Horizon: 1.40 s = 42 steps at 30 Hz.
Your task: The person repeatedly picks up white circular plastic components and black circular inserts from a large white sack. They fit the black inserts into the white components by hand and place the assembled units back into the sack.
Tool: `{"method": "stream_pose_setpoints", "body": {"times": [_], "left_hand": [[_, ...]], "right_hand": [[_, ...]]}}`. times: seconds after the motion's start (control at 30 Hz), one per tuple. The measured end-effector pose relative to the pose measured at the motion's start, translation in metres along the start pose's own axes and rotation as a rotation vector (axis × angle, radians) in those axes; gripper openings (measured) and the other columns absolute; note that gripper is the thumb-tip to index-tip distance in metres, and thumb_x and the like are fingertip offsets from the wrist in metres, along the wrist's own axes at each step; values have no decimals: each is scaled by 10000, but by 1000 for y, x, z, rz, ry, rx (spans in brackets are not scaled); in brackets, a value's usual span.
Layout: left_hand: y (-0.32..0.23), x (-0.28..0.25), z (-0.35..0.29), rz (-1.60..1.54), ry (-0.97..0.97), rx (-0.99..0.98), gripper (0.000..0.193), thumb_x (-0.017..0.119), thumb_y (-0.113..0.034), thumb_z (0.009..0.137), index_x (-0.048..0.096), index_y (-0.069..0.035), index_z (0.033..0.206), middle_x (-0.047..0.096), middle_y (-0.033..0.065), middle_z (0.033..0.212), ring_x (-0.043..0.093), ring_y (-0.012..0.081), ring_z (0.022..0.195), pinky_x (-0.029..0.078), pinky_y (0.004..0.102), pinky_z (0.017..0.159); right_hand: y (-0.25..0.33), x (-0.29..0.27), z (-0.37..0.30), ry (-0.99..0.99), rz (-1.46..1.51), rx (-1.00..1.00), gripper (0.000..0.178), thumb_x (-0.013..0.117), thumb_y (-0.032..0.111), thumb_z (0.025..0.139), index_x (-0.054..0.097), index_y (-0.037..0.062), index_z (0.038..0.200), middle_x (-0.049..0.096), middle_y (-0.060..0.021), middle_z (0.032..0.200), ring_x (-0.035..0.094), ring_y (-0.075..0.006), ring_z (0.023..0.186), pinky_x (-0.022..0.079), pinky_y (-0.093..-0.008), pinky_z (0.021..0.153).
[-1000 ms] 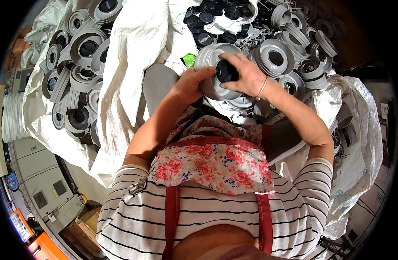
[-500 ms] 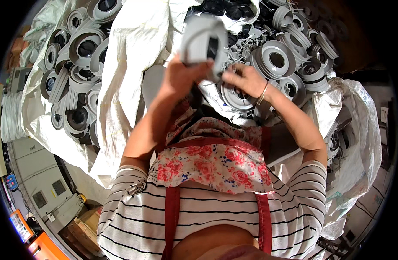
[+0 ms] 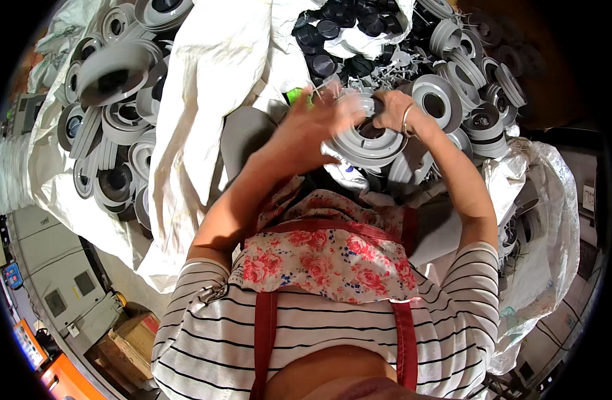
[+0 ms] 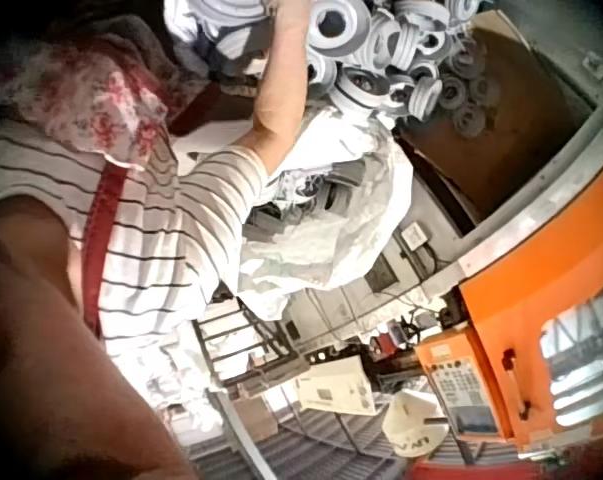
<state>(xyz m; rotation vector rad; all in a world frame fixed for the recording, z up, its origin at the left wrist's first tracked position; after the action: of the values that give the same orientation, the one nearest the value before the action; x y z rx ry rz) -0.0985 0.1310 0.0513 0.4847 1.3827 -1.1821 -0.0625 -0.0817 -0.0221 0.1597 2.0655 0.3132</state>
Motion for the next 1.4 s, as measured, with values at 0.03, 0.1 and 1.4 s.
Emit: {"method": "stream_pose_setpoints", "body": {"times": [0.03,0.1,1.4], "left_hand": [[1,18,1,-66,91,55,778,779,-181,667,421,-53,1346,480,81,1359,369,292,1323,150,451,1140],[16,47,3,-182,207,64,676,772,-203,672,498,-46,1269,542,111,1259,407,281,1284,237,433,1099],[2,54,0,-1977,-167,-658,427,591,-217,896,482,18,1234,605,131,1113,611,229,1001,494,380,891]], "right_hand": [[7,-9,1,29,205,-88,552,721,289,619,617,-36,1053,647,-255,984,629,-326,973,492,-344,863],[4,-8,28,88,172,-176,665,720,462,670,629,-65,1066,641,-279,986,630,-349,967,493,-363,849],[53,-24,-89,-338,23,-575,759,767,125,602,452,152,1292,454,-168,1153,448,-373,1115,457,-419,916]]}}
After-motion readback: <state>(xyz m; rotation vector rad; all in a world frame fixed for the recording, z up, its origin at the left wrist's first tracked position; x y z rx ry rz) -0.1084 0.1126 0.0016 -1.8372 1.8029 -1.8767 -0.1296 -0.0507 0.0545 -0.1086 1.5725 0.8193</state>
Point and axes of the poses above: each hand's wrist, its own z-axis towards the middle knuckle, its own x-axis out of the palm, y = z × x, the point moved 4 cm from there along z, towards the middle knuckle
